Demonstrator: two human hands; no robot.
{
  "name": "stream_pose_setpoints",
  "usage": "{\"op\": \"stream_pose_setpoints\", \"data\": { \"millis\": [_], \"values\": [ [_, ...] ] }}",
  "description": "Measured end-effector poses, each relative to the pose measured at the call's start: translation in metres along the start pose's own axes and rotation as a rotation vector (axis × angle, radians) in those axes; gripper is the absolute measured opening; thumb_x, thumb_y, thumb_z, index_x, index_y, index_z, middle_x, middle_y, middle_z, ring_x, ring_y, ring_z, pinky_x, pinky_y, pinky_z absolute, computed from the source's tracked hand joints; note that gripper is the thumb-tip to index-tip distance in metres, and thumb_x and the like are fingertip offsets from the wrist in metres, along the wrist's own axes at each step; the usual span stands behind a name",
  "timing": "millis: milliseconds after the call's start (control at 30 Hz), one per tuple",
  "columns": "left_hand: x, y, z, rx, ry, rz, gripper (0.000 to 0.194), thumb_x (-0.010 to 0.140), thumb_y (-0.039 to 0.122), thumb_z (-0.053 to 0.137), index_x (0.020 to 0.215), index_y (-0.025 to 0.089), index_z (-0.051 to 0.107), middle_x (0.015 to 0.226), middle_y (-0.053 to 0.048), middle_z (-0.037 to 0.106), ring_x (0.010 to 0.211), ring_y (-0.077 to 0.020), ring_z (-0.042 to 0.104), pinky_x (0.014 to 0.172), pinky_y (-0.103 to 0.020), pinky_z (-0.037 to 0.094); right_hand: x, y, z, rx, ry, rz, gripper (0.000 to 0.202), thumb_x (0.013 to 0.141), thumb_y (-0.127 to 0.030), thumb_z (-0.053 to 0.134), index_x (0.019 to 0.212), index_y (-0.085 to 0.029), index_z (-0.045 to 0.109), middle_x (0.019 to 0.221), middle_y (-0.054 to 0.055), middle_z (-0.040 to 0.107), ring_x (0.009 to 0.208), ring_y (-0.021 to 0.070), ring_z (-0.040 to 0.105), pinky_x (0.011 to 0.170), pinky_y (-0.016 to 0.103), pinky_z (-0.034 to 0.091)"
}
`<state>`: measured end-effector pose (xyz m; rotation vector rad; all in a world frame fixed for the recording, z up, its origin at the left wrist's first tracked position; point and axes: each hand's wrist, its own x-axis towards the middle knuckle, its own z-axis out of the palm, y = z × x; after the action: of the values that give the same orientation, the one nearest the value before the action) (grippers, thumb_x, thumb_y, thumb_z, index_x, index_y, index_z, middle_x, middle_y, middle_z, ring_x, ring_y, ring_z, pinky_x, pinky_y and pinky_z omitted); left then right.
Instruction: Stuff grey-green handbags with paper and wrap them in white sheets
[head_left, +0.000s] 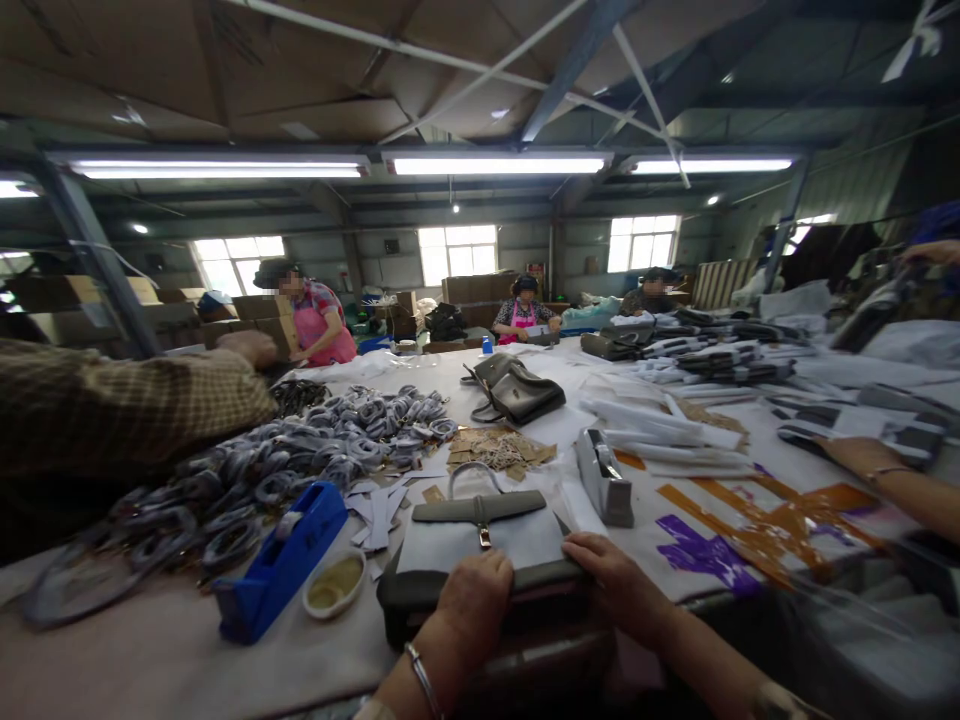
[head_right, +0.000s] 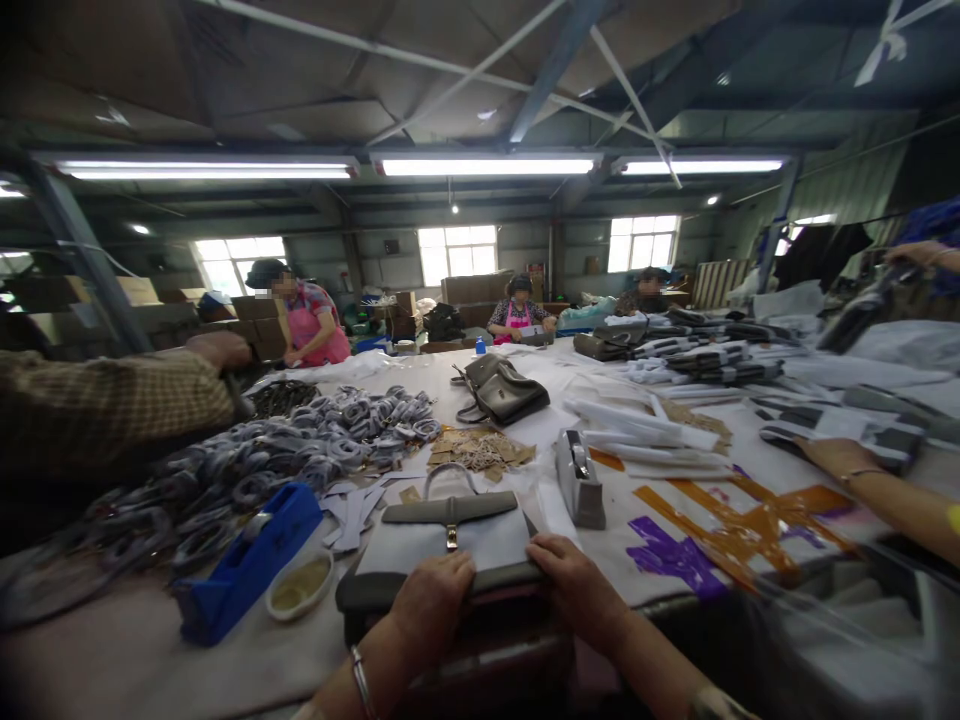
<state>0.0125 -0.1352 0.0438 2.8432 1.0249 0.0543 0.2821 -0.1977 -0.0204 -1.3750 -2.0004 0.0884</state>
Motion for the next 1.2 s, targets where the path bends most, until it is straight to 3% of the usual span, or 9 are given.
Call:
{"op": "stream_pose_setpoints", "data": {
  "millis": [133, 300, 400, 567, 667, 733, 800, 933, 1200],
  "values": [
    [0.004, 0.009, 0.002, 0.012, -0.010, -0.055, 0.022, 0.086, 0.020, 0.065, 0.107, 0.015, 0.063, 0.115, -0.013, 0.069, 0.111, -0.0294, 0.065, 0.096, -0.042, 0.053, -0.001, 0.003, 0.011, 0.010, 0.034, 0.065, 0.032, 0.083, -0.015, 0.059, 0.112, -0.020, 0.073, 0.110, 0.012, 0.070, 0.105, 0.0285, 0.066, 0.095, 0.044, 0.057],
    [0.014, 0.029, 0.013, 0.030, 0.011, -0.183, 0.023, 0.098, 0.020, 0.046, 0.113, 0.012, 0.062, 0.109, -0.017, 0.068, 0.105, -0.0320, 0.066, 0.087, -0.047, 0.054, -0.019, 0.023, 0.039, -0.042, 0.148, 0.089, 0.023, 0.085, -0.027, 0.065, 0.107, -0.022, 0.072, 0.100, 0.010, 0.068, 0.098, 0.0310, 0.065, 0.086, 0.046, 0.058],
    [0.016, 0.033, 0.017, 0.031, 0.017, -0.190, 0.023, 0.099, 0.019, 0.044, 0.111, 0.013, 0.063, 0.108, -0.016, 0.068, 0.106, -0.0320, 0.065, 0.087, -0.047, 0.054, -0.019, 0.028, 0.039, -0.045, 0.152, 0.095, 0.021, 0.085, -0.032, 0.068, 0.104, -0.023, 0.072, 0.097, 0.010, 0.068, 0.095, 0.0316, 0.065, 0.084, 0.046, 0.057],
    [0.014, 0.027, 0.018, 0.041, 0.019, -0.159, 0.025, 0.099, 0.015, 0.041, 0.106, 0.013, 0.065, 0.107, -0.016, 0.069, 0.104, -0.0318, 0.066, 0.087, -0.047, 0.055, -0.012, 0.017, 0.007, 0.060, 0.078, 0.108, 0.026, 0.085, -0.028, 0.060, 0.107, -0.023, 0.073, 0.107, 0.011, 0.070, 0.101, 0.0291, 0.067, 0.087, 0.042, 0.057],
    [0.015, 0.024, 0.018, 0.046, 0.036, -0.151, 0.024, 0.098, 0.014, 0.042, 0.107, 0.014, 0.065, 0.106, -0.016, 0.068, 0.103, -0.0303, 0.066, 0.088, -0.047, 0.054, -0.021, 0.008, -0.004, 0.043, 0.162, 0.324, 0.023, 0.086, -0.035, 0.056, 0.095, -0.022, 0.073, 0.098, 0.010, 0.073, 0.090, 0.0285, 0.069, 0.080, 0.041, 0.056],
    [0.015, 0.024, 0.018, 0.050, 0.039, -0.149, 0.022, 0.097, 0.013, 0.046, 0.107, 0.015, 0.065, 0.106, -0.015, 0.069, 0.102, -0.0290, 0.067, 0.088, -0.045, 0.055, -0.030, -0.001, 0.000, 0.088, 0.128, 0.530, 0.027, 0.088, -0.043, 0.055, 0.084, -0.023, 0.072, 0.085, 0.008, 0.074, 0.081, 0.0280, 0.069, 0.075, 0.040, 0.055],
    [0.015, 0.024, 0.016, 0.058, 0.037, -0.152, 0.021, 0.096, 0.013, 0.049, 0.108, 0.016, 0.065, 0.106, -0.014, 0.070, 0.101, -0.0284, 0.067, 0.088, -0.044, 0.055, -0.036, -0.011, 0.007, 0.197, 0.049, 0.641, 0.030, 0.086, -0.047, 0.055, 0.084, -0.023, 0.074, 0.085, 0.007, 0.076, 0.084, 0.0290, 0.071, 0.077, 0.039, 0.054],
    [0.014, 0.026, 0.011, 0.075, 0.036, -0.162, 0.021, 0.095, 0.014, 0.051, 0.109, 0.016, 0.066, 0.107, -0.013, 0.070, 0.101, -0.0288, 0.068, 0.087, -0.044, 0.056, -0.032, -0.030, 0.021, 0.251, 0.056, 0.672, 0.035, 0.082, -0.050, 0.055, 0.093, -0.024, 0.076, 0.094, 0.008, 0.079, 0.094, 0.0312, 0.072, 0.081, 0.038, 0.053],
    [0.015, 0.025, 0.007, 0.102, 0.066, -0.145, 0.014, 0.092, 0.017, 0.059, 0.103, 0.016, 0.067, 0.100, -0.014, 0.071, 0.096, -0.0299, 0.070, 0.083, -0.045, 0.058, -0.018, -0.040, 0.033, 0.092, 0.088, 0.721, 0.036, 0.086, -0.054, 0.050, 0.084, -0.026, 0.072, 0.082, 0.007, 0.077, 0.079, 0.0288, 0.071, 0.071, 0.036, 0.050]
  ]
}}
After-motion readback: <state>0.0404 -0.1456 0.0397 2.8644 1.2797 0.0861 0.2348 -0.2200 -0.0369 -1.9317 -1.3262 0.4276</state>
